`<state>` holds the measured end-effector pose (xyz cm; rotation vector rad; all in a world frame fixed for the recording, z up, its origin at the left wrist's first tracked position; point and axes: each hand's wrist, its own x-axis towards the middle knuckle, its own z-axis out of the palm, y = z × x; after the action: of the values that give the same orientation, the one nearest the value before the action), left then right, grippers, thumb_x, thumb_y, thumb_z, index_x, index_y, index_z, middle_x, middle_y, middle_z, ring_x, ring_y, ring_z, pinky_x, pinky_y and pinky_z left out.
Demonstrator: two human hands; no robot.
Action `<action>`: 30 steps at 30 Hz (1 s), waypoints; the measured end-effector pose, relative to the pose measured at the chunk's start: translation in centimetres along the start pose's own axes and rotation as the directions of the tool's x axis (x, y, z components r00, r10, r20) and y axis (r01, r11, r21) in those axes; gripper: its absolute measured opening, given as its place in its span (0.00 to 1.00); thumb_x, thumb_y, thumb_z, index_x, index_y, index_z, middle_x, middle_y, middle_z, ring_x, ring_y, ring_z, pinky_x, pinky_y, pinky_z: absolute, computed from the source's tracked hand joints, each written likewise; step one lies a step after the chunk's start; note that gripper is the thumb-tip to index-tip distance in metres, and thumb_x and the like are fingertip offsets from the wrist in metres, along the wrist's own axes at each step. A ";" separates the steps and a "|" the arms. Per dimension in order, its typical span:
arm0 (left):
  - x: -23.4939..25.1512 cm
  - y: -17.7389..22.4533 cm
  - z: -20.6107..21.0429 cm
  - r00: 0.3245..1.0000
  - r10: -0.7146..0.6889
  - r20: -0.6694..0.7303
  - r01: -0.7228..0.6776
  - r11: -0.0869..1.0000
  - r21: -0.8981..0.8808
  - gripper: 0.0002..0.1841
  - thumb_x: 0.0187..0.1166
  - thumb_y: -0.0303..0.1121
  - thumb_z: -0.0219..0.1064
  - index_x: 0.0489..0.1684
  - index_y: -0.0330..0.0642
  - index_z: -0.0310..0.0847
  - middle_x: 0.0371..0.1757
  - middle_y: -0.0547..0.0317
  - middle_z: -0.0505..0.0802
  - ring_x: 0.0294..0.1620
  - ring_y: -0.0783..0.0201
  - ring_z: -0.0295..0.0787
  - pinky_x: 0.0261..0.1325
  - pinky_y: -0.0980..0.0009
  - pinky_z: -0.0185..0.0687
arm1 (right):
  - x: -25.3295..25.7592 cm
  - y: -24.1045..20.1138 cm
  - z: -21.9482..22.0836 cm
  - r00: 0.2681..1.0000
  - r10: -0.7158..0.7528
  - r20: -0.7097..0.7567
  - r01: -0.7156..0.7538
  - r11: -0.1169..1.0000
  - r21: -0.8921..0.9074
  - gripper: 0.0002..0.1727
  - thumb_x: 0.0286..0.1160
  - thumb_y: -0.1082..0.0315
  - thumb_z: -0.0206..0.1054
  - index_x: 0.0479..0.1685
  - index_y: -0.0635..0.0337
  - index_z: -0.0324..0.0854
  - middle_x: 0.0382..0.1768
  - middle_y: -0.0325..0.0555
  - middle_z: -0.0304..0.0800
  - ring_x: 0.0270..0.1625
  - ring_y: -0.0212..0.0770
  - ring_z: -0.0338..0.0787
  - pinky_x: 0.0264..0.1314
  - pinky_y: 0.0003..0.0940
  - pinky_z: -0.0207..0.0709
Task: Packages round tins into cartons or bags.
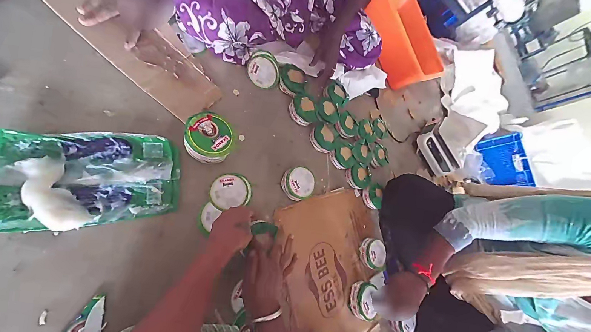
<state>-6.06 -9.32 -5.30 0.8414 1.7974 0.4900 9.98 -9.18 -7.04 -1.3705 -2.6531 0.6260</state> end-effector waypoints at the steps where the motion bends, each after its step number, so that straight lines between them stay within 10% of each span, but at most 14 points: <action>1: -0.1 0.0 -0.1 1.000 -0.001 0.000 0.001 1.000 0.001 0.19 0.80 0.24 0.64 0.69 0.38 0.83 0.67 0.37 0.87 0.73 0.40 0.81 0.75 0.41 0.72 | 0.1 0.0 0.0 0.998 0.025 -0.059 -0.026 1.000 -0.015 0.26 0.84 0.57 0.50 0.70 0.52 0.87 0.85 0.75 0.61 0.88 0.86 0.50 0.81 0.87 0.35; 5: -0.2 0.0 -0.1 1.000 -0.010 0.011 0.010 1.000 0.028 0.20 0.81 0.24 0.62 0.71 0.39 0.81 0.69 0.37 0.86 0.74 0.40 0.80 0.75 0.41 0.71 | 0.6 0.0 2.0 0.994 0.070 -0.086 -0.082 0.985 -0.154 0.29 0.84 0.57 0.53 0.83 0.55 0.75 0.87 0.72 0.60 0.89 0.82 0.51 0.81 0.89 0.32; 11: 0.1 0.1 0.0 1.000 -0.024 0.016 0.024 1.000 0.020 0.22 0.81 0.24 0.60 0.76 0.41 0.78 0.69 0.39 0.87 0.73 0.41 0.81 0.74 0.42 0.73 | 0.9 0.5 2.0 0.978 -0.101 -0.182 0.043 0.953 -0.301 0.24 0.83 0.55 0.54 0.72 0.39 0.87 0.82 0.69 0.71 0.85 0.83 0.61 0.77 0.91 0.39; 15: -0.1 -0.3 -0.1 1.000 0.006 0.011 -0.006 0.999 -0.050 0.22 0.83 0.24 0.59 0.76 0.39 0.77 0.69 0.37 0.86 0.74 0.40 0.80 0.76 0.41 0.71 | -0.2 0.3 -0.4 0.969 -0.026 -0.247 -0.014 0.987 -0.158 0.23 0.80 0.54 0.54 0.61 0.50 0.91 0.80 0.72 0.72 0.85 0.84 0.60 0.78 0.88 0.41; 21: 0.5 -2.6 -1.7 0.883 -0.130 -0.451 0.102 0.991 -0.085 0.28 0.85 0.40 0.66 0.80 0.35 0.72 0.75 0.28 0.79 0.77 0.32 0.76 0.77 0.40 0.71 | -0.7 3.2 -0.6 0.995 0.077 -0.065 -0.094 0.941 -0.326 0.30 0.83 0.48 0.57 0.82 0.45 0.77 0.88 0.71 0.60 0.89 0.82 0.53 0.80 0.89 0.36; 25: 2.9 -4.4 -2.1 0.786 -0.172 -0.594 0.179 0.983 -0.047 0.31 0.79 0.45 0.72 0.74 0.29 0.75 0.75 0.22 0.77 0.79 0.25 0.69 0.75 0.33 0.67 | -2.7 4.1 -1.5 0.972 0.020 -0.232 -0.087 0.956 -0.279 0.24 0.77 0.50 0.61 0.60 0.55 0.91 0.79 0.73 0.74 0.83 0.82 0.65 0.76 0.88 0.46; 30: 3.7 -3.9 -1.8 0.804 -0.162 -0.573 0.218 0.976 0.030 0.18 0.85 0.38 0.65 0.61 0.30 0.85 0.75 0.25 0.77 0.79 0.28 0.70 0.75 0.38 0.70 | -3.6 4.7 -2.5 0.962 0.171 -0.215 -0.200 0.972 -0.124 0.29 0.77 0.50 0.62 0.69 0.62 0.85 0.82 0.70 0.70 0.85 0.80 0.64 0.78 0.84 0.48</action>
<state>-9.79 -9.08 -9.65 0.5961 2.4484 0.5661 16.31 -8.82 -6.21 -1.6401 -2.4681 0.2931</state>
